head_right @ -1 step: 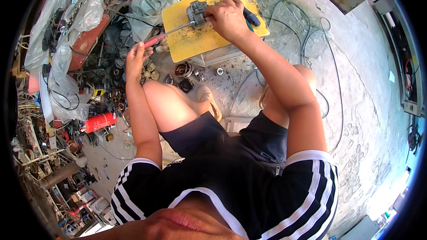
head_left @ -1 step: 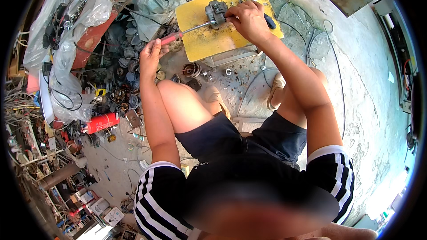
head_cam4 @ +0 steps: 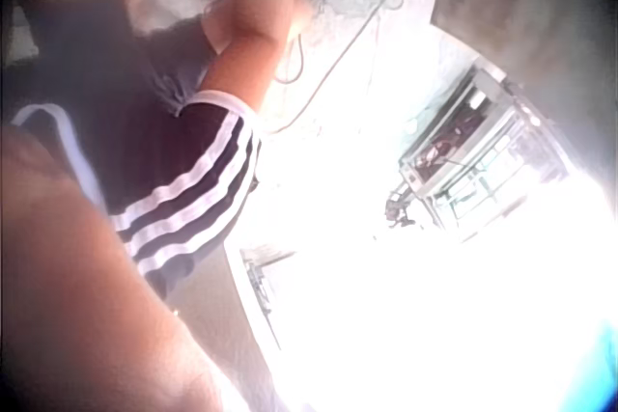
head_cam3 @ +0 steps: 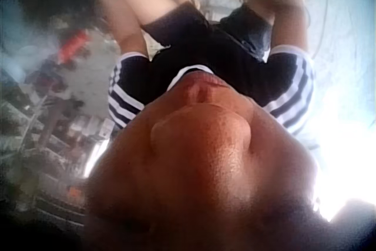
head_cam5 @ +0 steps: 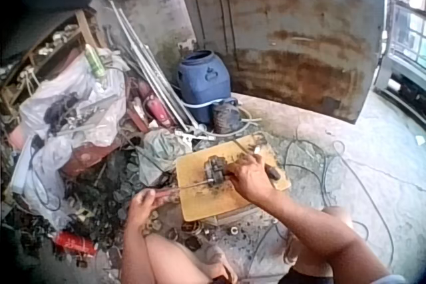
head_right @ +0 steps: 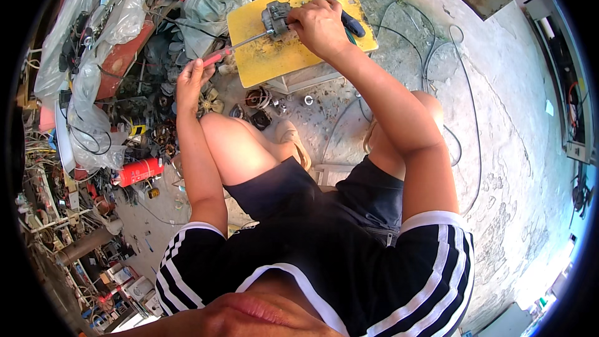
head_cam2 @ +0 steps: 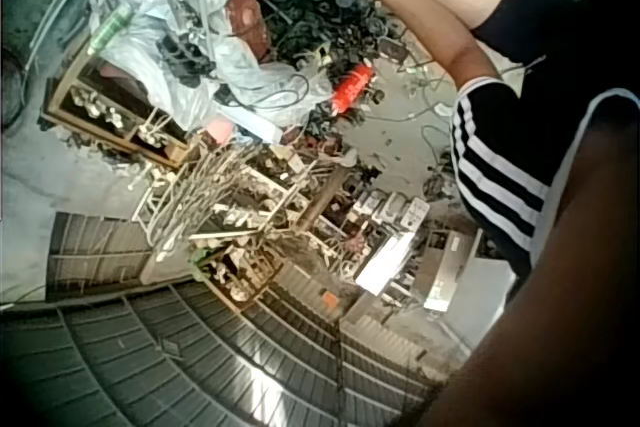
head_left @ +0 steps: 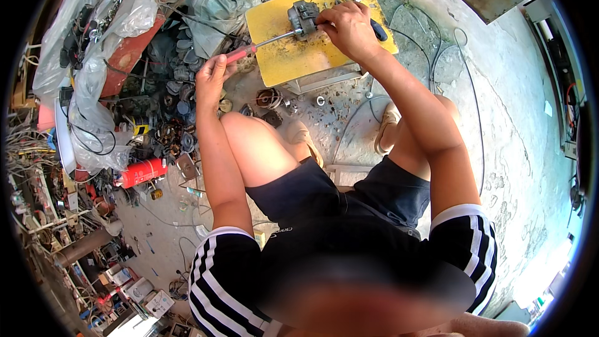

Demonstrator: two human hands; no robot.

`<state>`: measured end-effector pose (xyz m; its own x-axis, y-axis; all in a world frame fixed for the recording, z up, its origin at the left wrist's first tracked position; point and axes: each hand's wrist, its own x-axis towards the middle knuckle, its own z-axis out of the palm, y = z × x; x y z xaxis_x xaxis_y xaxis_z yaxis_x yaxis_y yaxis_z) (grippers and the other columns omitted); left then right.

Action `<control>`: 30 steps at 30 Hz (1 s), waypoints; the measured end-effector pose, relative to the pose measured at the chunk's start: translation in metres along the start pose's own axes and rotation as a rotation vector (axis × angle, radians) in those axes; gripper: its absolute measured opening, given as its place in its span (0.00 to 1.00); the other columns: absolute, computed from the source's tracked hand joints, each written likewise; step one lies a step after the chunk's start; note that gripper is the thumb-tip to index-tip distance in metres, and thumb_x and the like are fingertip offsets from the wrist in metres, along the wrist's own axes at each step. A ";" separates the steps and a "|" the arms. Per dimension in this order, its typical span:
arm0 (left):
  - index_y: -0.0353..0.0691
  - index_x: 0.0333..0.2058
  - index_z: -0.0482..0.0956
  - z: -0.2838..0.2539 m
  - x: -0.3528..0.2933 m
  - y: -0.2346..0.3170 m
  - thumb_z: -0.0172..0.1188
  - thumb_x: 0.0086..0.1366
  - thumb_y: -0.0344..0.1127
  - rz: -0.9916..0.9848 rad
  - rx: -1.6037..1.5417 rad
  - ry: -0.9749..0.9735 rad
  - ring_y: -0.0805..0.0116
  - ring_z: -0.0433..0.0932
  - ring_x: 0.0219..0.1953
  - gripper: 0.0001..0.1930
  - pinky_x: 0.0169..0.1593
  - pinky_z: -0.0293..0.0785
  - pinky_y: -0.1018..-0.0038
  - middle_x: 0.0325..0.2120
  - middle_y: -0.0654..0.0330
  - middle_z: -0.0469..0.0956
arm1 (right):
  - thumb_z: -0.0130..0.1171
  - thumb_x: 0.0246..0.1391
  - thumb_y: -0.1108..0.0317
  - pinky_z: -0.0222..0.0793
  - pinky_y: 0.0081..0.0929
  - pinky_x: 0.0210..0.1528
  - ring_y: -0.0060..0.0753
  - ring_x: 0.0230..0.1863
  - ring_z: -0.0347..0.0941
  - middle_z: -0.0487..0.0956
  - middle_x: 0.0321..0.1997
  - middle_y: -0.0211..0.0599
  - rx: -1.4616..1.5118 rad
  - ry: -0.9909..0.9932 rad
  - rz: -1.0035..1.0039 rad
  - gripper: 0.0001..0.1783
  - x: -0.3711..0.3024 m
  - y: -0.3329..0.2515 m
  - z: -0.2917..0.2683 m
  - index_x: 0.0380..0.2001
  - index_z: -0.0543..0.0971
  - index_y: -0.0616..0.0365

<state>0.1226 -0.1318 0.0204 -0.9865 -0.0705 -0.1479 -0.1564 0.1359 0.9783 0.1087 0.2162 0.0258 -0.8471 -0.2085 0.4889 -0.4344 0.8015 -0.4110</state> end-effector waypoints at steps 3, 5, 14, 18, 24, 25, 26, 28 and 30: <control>0.34 0.47 0.76 0.012 -0.003 0.004 0.59 0.69 0.42 0.245 0.123 -0.006 0.71 0.80 0.42 0.17 0.52 0.77 0.70 0.42 0.58 0.81 | 0.62 0.53 0.66 0.57 0.43 0.59 0.38 0.47 0.73 0.81 0.33 0.30 -0.002 -0.004 0.003 0.05 0.000 0.000 0.000 0.34 0.83 0.48; 0.34 0.49 0.75 0.012 -0.003 0.005 0.59 0.69 0.42 0.276 0.099 -0.020 0.70 0.80 0.43 0.18 0.52 0.77 0.71 0.43 0.56 0.80 | 0.62 0.53 0.66 0.57 0.43 0.59 0.38 0.47 0.73 0.81 0.32 0.30 -0.001 -0.004 0.002 0.05 0.000 0.000 0.000 0.34 0.83 0.48; 0.33 0.55 0.70 0.003 0.001 0.000 0.57 0.70 0.41 0.067 0.036 -0.035 0.66 0.80 0.47 0.22 0.52 0.77 0.70 0.46 0.53 0.79 | 0.63 0.53 0.65 0.57 0.43 0.60 0.38 0.48 0.74 0.81 0.34 0.30 -0.012 -0.019 0.015 0.05 0.000 -0.001 -0.001 0.34 0.83 0.49; 0.34 0.52 0.71 0.014 -0.004 0.004 0.57 0.70 0.43 0.226 0.103 -0.054 0.66 0.80 0.48 0.20 0.54 0.76 0.69 0.44 0.53 0.79 | 0.63 0.53 0.65 0.57 0.43 0.60 0.37 0.48 0.74 0.82 0.34 0.30 -0.011 -0.014 0.013 0.05 0.000 0.000 -0.001 0.34 0.83 0.49; 0.32 0.52 0.70 0.003 0.003 0.004 0.58 0.69 0.37 -0.110 -0.003 -0.041 0.68 0.80 0.45 0.18 0.54 0.76 0.69 0.45 0.54 0.79 | 0.62 0.51 0.66 0.57 0.45 0.58 0.37 0.46 0.74 0.82 0.30 0.28 0.011 0.064 -0.013 0.03 -0.001 0.005 0.004 0.30 0.83 0.47; 0.33 0.52 0.70 0.000 0.004 0.000 0.58 0.70 0.38 -0.072 0.009 -0.046 0.67 0.80 0.46 0.18 0.54 0.75 0.68 0.45 0.54 0.79 | 0.63 0.51 0.66 0.57 0.44 0.58 0.37 0.46 0.74 0.82 0.31 0.29 0.007 0.041 -0.006 0.04 0.000 0.003 0.004 0.31 0.83 0.48; 0.34 0.53 0.70 -0.002 0.005 -0.005 0.57 0.70 0.40 -0.034 0.021 -0.051 0.66 0.80 0.46 0.19 0.54 0.75 0.68 0.45 0.54 0.79 | 0.63 0.52 0.66 0.57 0.44 0.59 0.37 0.47 0.74 0.82 0.33 0.30 0.004 0.019 0.001 0.04 0.000 0.001 0.002 0.33 0.83 0.48; 0.35 0.53 0.71 0.000 0.004 -0.009 0.56 0.71 0.42 0.081 0.081 -0.062 0.66 0.79 0.47 0.19 0.54 0.76 0.68 0.44 0.54 0.79 | 0.63 0.52 0.66 0.57 0.43 0.60 0.38 0.48 0.74 0.82 0.34 0.31 -0.004 -0.007 0.009 0.05 0.000 0.000 0.001 0.34 0.83 0.49; 0.34 0.52 0.72 0.009 0.001 -0.007 0.55 0.71 0.44 0.235 0.177 -0.072 0.67 0.79 0.47 0.20 0.54 0.76 0.68 0.43 0.55 0.79 | 0.63 0.52 0.66 0.57 0.43 0.60 0.38 0.48 0.74 0.82 0.34 0.31 -0.010 -0.014 0.012 0.05 0.000 0.000 0.000 0.34 0.83 0.49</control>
<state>0.1223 -0.1241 0.0122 -0.9966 0.0524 0.0631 0.0763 0.3108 0.9474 0.1087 0.2159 0.0260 -0.8562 -0.2067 0.4735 -0.4214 0.8097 -0.4085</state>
